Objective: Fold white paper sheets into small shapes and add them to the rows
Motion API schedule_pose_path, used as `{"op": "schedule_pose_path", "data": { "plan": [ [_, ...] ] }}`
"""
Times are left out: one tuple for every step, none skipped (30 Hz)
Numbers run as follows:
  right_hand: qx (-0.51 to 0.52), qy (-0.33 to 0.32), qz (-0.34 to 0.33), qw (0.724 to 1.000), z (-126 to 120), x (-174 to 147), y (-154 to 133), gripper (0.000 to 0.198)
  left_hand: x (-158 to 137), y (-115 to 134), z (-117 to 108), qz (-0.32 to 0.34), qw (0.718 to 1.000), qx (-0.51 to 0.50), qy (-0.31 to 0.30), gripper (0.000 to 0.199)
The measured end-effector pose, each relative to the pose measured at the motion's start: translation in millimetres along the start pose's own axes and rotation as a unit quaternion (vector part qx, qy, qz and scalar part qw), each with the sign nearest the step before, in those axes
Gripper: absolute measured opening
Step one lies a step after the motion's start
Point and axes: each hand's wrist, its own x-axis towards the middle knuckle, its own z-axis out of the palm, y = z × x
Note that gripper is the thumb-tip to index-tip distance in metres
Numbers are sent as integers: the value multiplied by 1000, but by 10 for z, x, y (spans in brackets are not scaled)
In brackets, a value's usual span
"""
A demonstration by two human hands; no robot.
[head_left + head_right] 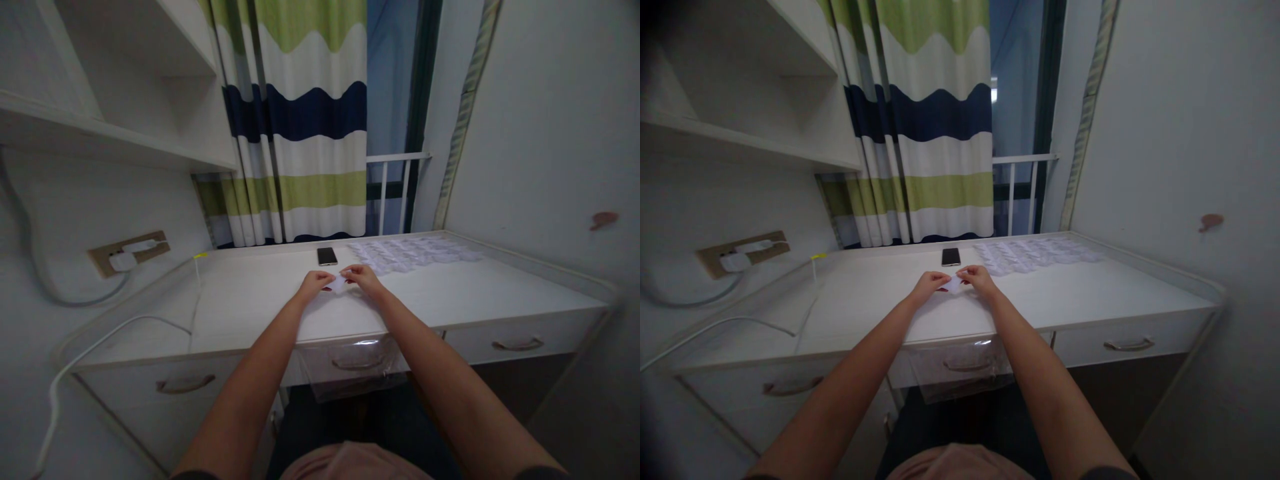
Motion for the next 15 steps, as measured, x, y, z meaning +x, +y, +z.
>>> {"op": "schedule_pose_path", "data": {
  "plan": [
    [1,9,-5,1000,-5,5,-4,28,-10,9,-1,-8,1000,-13,-2,32],
    [1,18,-10,1000,-10,9,-7,27,-20,18,-3,-18,1000,-25,-6,33],
    [1,27,-12,1000,-16,13,-10,27,-28,26,-6,-25,999,-35,-12,34],
    [1,35,-14,999,-20,15,-12,28,-34,32,-9,-28,999,-43,-18,34],
    [2,41,-15,999,-22,15,-13,28,-37,35,-13,-29,998,-47,-22,35],
    [2,44,-15,999,-22,13,-12,27,-37,36,-17,-27,998,-48,-23,35],
    [1,43,-14,999,-21,9,-10,27,-35,34,-20,-24,999,-44,-21,35],
    [-3,38,-12,999,-18,4,-8,26,-32,30,-23,-22,999,-37,-20,35],
    [-11,31,-11,999,-14,-3,-5,26,-30,25,-25,-20,999,-28,-21,35],
    [-21,23,-10,999,-11,-9,-2,25,-28,21,-26,-18,999,-17,-24,35],
    [-34,16,-10,999,-9,-14,1,24,-28,17,-26,-17,999,-8,-29,35],
    [-47,10,-12,999,-8,-17,3,23,-30,15,-25,-16,999,-1,-34,35],
    [-58,7,-16,998,-9,-19,4,22,-33,15,-24,-16,999,1,-36,35],
    [-65,7,-21,998,-12,-20,4,21,-36,17,-23,-19,999,-3,-36,35],
    [-70,8,-26,997,-16,-19,2,21,-39,21,-22,-23,999,-12,-34,35]
  ]
}}
